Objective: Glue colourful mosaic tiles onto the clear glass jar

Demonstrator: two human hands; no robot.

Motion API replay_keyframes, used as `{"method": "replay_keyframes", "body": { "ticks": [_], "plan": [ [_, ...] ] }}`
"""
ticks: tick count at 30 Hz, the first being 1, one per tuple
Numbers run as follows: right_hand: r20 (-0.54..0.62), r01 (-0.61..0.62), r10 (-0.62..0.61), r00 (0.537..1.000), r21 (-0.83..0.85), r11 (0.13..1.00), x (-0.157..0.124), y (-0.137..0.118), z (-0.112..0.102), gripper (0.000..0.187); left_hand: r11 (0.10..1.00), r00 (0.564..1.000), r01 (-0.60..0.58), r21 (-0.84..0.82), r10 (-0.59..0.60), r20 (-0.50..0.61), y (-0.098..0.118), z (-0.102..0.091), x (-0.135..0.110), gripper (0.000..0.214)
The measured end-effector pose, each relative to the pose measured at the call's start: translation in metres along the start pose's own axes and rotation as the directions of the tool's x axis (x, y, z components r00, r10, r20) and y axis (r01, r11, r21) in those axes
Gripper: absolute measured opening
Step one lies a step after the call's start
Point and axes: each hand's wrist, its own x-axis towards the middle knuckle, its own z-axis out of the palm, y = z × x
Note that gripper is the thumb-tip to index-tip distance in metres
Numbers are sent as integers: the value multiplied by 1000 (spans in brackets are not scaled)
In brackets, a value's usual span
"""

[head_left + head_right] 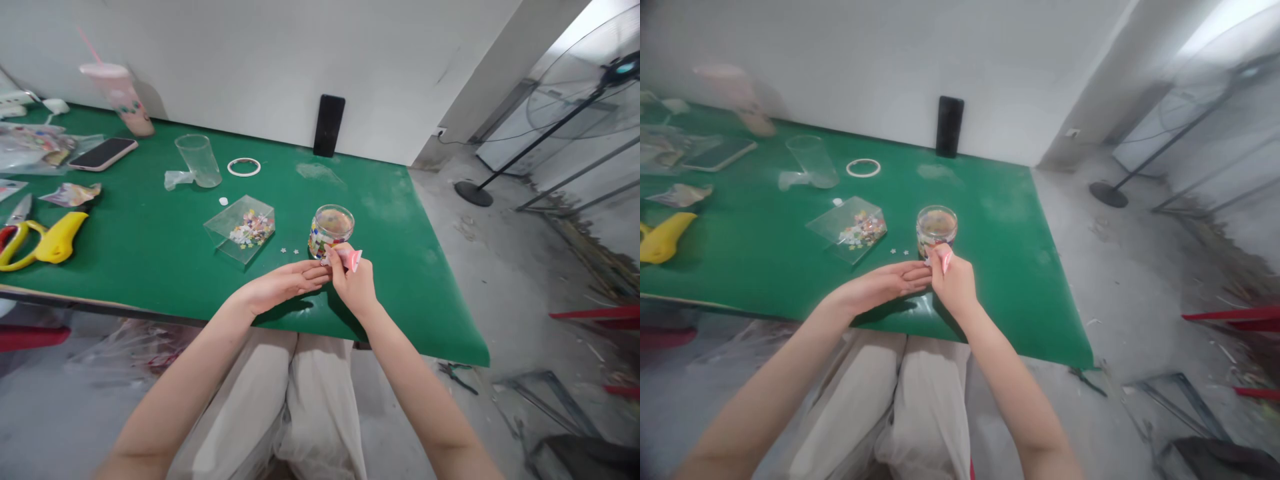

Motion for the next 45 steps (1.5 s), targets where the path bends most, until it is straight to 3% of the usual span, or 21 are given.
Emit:
{"method": "replay_keyframes", "body": {
  "ticks": [5, 9, 30, 45],
  "plan": [
    [26, -5, 6, 1000, -15, 1000, 0, 0, 2, 27, 994, 987, -8, 112, 26, -158, -1, 3, 2, 31],
    [75, -7, 14, 997, -94, 996, -1, 0, 3, 29, 990, 975, -20, 142, 50, -215, -1, 7, 5, 26],
    [151, 45, -11, 989, -228, 973, -2, -3, 5, 34, 977, 962, -23, 213, 80, -261, 1, 15, 10, 30],
    [99, 110, -79, 992, -355, 928, -4, -3, 5, 34, 976, 958, -22, 217, 83, -275, -1, 13, 10, 26]
  ]
}}
